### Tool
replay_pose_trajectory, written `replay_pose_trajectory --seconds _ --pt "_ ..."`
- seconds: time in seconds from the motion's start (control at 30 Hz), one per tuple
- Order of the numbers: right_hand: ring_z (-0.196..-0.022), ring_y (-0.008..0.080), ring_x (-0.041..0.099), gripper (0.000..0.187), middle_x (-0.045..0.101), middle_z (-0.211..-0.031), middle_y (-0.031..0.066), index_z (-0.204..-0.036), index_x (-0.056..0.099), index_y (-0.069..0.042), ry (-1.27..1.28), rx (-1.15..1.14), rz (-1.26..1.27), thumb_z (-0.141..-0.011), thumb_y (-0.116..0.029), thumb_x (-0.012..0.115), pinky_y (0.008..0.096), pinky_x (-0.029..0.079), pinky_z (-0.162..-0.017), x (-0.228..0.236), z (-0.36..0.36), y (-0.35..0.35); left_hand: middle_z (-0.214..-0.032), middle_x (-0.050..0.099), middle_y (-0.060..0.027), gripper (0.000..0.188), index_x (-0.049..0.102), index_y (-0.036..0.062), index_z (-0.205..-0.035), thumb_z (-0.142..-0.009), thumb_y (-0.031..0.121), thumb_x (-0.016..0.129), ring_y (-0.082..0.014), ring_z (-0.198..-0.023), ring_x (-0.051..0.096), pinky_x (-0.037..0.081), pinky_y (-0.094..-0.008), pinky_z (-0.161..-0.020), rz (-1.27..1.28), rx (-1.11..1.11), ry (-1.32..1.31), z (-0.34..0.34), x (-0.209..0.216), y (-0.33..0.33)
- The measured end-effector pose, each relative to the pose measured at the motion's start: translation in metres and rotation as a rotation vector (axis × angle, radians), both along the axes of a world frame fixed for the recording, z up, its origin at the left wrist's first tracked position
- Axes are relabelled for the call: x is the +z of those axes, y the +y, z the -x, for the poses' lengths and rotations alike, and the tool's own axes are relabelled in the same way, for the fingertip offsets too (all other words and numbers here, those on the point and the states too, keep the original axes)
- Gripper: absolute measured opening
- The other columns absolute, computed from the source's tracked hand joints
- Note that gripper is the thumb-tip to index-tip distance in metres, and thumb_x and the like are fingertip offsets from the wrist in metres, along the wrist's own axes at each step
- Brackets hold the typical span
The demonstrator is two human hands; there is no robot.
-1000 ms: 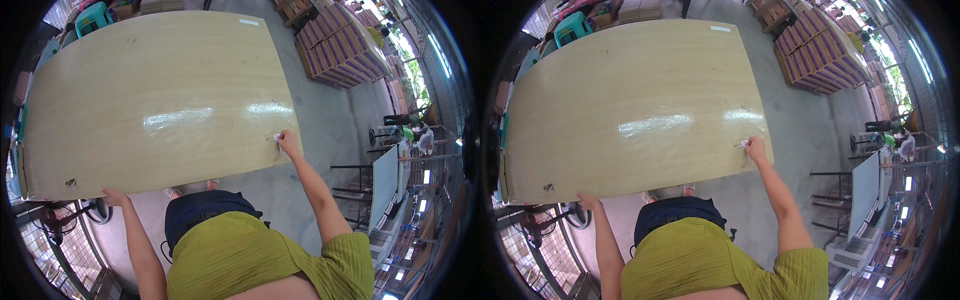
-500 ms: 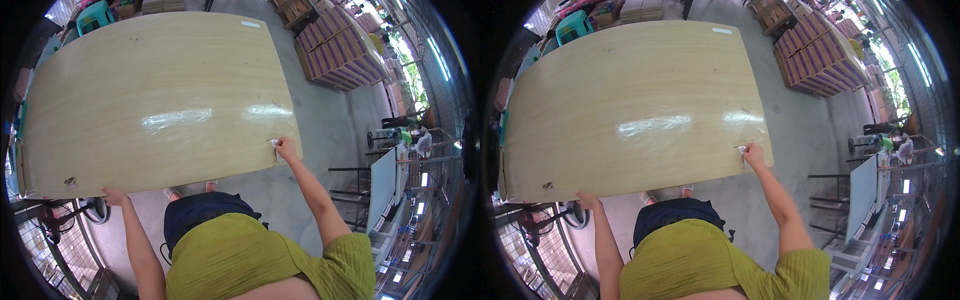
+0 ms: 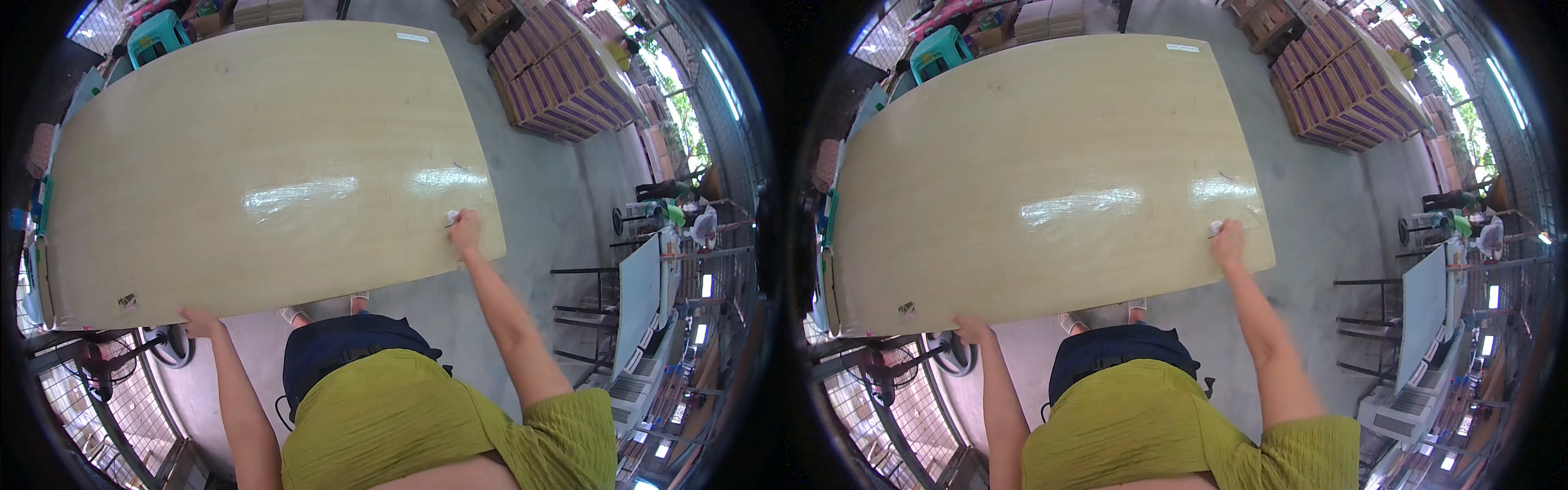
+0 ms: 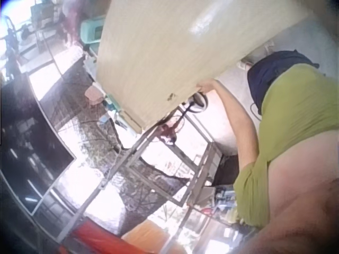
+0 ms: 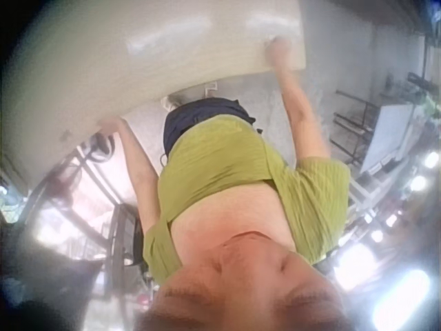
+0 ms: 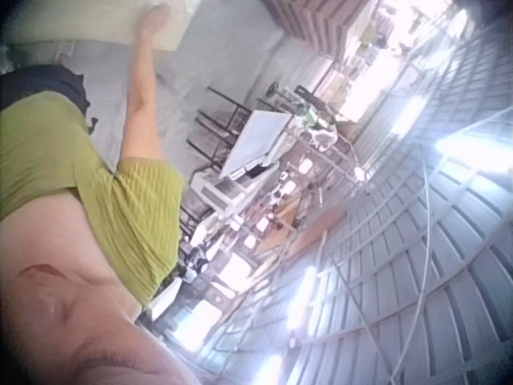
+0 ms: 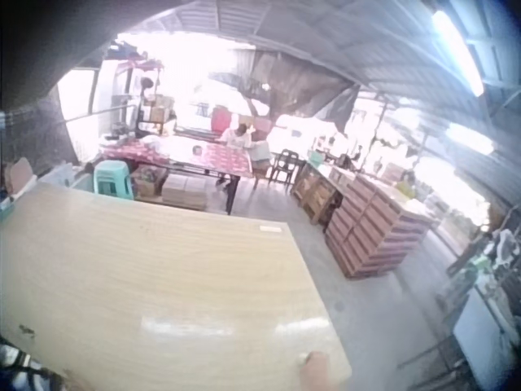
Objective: The person wipes the surface of a light-colored table using a white cloth, moving across the top and cleaning the edges.
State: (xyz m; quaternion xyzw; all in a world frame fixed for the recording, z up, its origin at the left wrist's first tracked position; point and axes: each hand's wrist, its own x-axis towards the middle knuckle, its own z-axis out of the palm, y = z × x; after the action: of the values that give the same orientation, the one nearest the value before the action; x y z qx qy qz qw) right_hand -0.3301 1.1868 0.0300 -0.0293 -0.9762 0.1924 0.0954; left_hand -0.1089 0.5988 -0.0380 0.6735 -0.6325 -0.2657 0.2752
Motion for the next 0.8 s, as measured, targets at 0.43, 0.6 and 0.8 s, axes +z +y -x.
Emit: replay_pose_trajectory --seconds 0.43,0.6,0.8 --pt "-0.070 0.0334 0.064 0.006 0.064 -0.071 0.0177 -0.066 0.064 -0.002 -0.169 -0.058 0.017 -0.067 -0.007 0.066 0.0429 0.050 -0.065 0.003 0.001 0.026 -0.121 0.054 -0.0364 0.076 0.047 -0.0115 -0.130 -0.097 0.056 0.037 -0.0501 -0.111 0.055 0.048 -0.0530 -0.094 -0.085 0.050 0.149 -0.001 0.007 0.003" --pt "-0.074 0.0355 0.066 0.008 0.066 -0.075 0.0197 -0.067 0.065 -0.001 -0.109 0.043 0.103 -0.067 -0.010 0.067 0.0430 0.051 -0.066 -0.001 -0.009 0.002 -0.121 0.054 -0.0362 0.072 0.050 -0.0105 -0.129 -0.097 0.054 0.040 -0.0507 -0.107 0.057 0.051 -0.0520 -0.090 -0.005 -0.023 0.034 -0.008 -0.001 -0.003" --pt "-0.066 0.0307 0.066 0.007 0.066 -0.070 0.0173 -0.069 0.067 -0.002 -0.174 0.061 0.035 -0.065 -0.008 0.068 0.0392 0.051 -0.062 -0.005 -0.001 0.003 -0.128 0.049 -0.0361 0.072 0.048 -0.0092 -0.132 -0.098 0.054 0.038 -0.0488 -0.119 0.046 0.042 -0.0540 -0.098 0.028 -0.016 0.030 -0.016 -0.025 -0.018"
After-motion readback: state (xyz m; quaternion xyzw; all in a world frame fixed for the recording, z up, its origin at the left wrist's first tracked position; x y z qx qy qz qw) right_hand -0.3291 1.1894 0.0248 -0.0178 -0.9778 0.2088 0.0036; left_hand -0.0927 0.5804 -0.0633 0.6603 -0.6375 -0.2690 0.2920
